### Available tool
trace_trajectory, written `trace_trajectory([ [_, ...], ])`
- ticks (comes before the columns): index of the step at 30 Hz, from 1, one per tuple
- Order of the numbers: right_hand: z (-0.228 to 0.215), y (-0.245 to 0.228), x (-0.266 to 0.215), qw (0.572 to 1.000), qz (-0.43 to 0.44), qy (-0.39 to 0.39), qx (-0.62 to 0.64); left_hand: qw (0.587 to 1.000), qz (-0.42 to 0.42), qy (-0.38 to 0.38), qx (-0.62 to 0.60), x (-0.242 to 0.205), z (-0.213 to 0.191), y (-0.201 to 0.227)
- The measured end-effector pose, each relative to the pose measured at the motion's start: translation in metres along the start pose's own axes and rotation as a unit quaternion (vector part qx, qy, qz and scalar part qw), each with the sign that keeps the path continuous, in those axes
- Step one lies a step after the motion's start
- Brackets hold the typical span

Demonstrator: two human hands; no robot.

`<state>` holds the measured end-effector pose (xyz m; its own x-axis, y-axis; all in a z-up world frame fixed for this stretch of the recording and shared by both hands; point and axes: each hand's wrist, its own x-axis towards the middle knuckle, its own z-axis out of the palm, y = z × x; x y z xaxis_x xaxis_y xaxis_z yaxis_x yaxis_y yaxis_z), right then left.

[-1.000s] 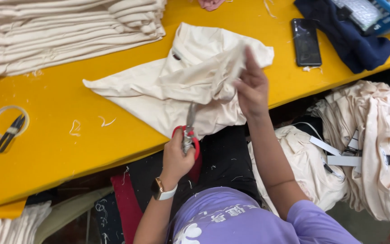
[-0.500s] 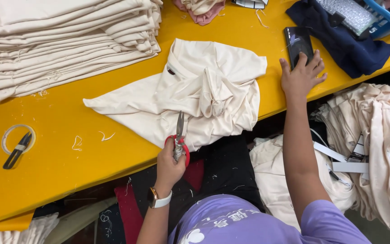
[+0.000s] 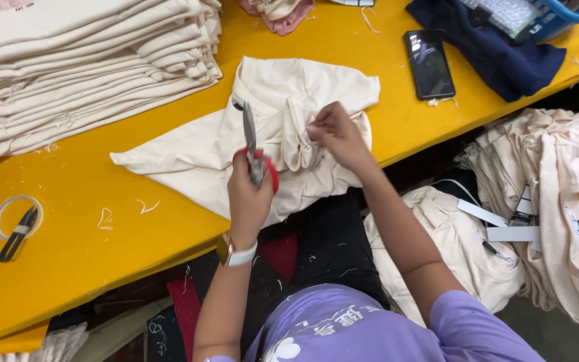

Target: The person trims loose threads from a cream-colored t-shirt using scissors and a seam ripper. They repeatedly pick up the garment, locate stray threads, cut them, and smooth the fabric on a yellow table.

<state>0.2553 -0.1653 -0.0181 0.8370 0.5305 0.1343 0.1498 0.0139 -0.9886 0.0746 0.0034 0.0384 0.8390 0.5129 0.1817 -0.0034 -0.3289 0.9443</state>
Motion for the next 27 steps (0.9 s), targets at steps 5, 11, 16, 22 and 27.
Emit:
trace_trajectory([
  [5, 0.028, 0.015, -0.003, 0.981, 0.008, 0.007, 0.196, 0.997, -0.022, -0.034, 0.069, 0.056, 0.031, -0.018],
  [11, 0.007, -0.001, -0.055, 0.943, -0.01, -0.075, 0.325, 0.998, 0.011, 0.059, -0.027, 0.048, 0.024, -0.011],
  [16, 0.029, -0.014, -0.084, 0.935, -0.029, -0.106, 0.338, 0.98, 0.074, 0.084, -0.165, 0.066, 0.012, 0.006],
  [22, 0.066, -0.032, -0.066, 0.922, -0.079, -0.079, 0.371, 0.987, 0.107, 0.008, -0.116, 0.06, -0.024, -0.026],
  [27, 0.078, -0.035, -0.061, 0.932, -0.094, -0.053, 0.347, 0.995, 0.057, -0.006, -0.078, -0.012, -0.038, -0.034],
])
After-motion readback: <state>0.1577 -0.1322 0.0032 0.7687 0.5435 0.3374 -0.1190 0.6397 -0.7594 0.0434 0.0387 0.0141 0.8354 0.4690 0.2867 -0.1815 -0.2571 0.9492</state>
